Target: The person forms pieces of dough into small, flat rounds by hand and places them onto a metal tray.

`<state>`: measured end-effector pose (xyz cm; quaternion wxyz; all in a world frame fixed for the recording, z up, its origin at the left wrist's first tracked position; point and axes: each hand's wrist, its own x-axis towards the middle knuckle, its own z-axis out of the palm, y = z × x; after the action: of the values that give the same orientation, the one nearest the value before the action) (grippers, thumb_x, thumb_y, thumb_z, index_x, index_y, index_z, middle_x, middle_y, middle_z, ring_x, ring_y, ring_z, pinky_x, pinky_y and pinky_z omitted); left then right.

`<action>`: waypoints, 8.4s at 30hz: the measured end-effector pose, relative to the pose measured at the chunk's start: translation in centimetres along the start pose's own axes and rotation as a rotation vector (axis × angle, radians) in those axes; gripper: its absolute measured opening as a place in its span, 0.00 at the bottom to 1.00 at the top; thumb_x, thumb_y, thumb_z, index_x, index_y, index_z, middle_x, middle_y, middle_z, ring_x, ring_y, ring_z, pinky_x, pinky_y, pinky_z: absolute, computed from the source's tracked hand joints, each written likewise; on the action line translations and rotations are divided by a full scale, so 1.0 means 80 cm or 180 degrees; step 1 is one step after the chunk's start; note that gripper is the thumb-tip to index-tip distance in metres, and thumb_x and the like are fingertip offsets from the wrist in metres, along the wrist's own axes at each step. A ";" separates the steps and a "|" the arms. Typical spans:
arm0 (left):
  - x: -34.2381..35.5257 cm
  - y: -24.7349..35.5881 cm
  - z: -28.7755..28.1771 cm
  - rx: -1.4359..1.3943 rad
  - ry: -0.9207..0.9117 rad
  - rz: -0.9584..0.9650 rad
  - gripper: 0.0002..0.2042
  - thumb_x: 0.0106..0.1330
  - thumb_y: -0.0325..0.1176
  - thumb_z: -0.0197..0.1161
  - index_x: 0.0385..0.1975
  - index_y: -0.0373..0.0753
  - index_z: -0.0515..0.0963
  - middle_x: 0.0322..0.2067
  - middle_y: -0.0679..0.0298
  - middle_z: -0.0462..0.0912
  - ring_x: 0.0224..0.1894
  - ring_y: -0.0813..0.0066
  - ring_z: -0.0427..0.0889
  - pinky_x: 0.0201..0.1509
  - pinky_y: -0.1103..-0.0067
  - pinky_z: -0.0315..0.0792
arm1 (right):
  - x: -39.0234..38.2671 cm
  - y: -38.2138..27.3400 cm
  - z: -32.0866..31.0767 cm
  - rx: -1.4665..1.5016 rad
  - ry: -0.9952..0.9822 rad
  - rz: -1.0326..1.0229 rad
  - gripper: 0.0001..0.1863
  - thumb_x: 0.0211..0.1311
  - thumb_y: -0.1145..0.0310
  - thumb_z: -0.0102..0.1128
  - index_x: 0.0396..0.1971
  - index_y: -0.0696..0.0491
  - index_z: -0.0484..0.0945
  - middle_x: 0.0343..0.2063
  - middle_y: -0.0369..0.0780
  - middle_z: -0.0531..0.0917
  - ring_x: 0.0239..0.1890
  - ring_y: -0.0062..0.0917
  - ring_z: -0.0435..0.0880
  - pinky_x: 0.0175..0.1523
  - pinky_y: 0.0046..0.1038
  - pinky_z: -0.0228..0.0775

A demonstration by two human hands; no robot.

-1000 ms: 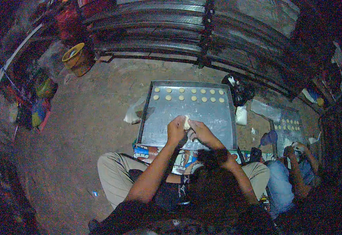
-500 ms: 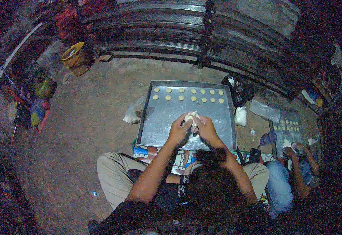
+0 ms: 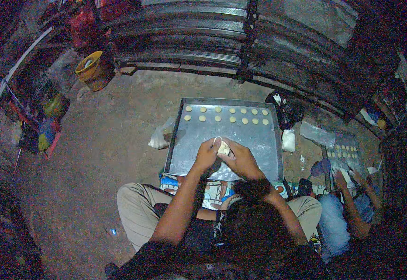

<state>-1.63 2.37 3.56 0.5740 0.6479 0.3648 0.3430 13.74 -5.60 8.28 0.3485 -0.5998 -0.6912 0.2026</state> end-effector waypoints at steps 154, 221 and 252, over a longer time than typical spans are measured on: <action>0.013 -0.042 0.019 -0.3413 0.1070 -0.1261 0.28 0.73 0.62 0.44 0.17 0.45 0.68 0.12 0.68 0.63 0.14 0.70 0.69 0.22 0.66 0.70 | 0.002 0.202 0.105 0.0622 0.0275 0.1111 0.24 0.72 0.50 0.45 0.47 0.58 0.77 0.35 0.51 0.83 0.32 0.46 0.82 0.39 0.45 0.74; -0.048 0.003 0.080 0.2089 -0.0601 0.1009 0.16 0.67 0.42 0.60 0.50 0.41 0.81 0.44 0.47 0.83 0.45 0.48 0.83 0.50 0.64 0.77 | 0.001 0.139 0.029 0.5980 -0.0354 0.1694 0.49 0.62 0.28 0.45 0.66 0.57 0.60 0.64 0.52 0.68 0.65 0.44 0.68 0.67 0.48 0.60; 0.006 -0.068 0.082 0.0029 -0.0922 0.0509 0.34 0.76 0.51 0.42 0.72 0.33 0.48 0.69 0.51 0.59 0.69 0.57 0.61 0.70 0.70 0.55 | 0.014 0.125 0.039 0.4092 0.0545 0.2666 0.23 0.64 0.42 0.58 0.31 0.50 0.76 0.21 0.35 0.78 0.19 0.25 0.77 0.23 0.29 0.68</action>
<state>3.85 -0.08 -2.51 0.5885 0.7202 0.2270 0.2889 18.30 -2.11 -0.52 0.5749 -0.5047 -0.1238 0.6321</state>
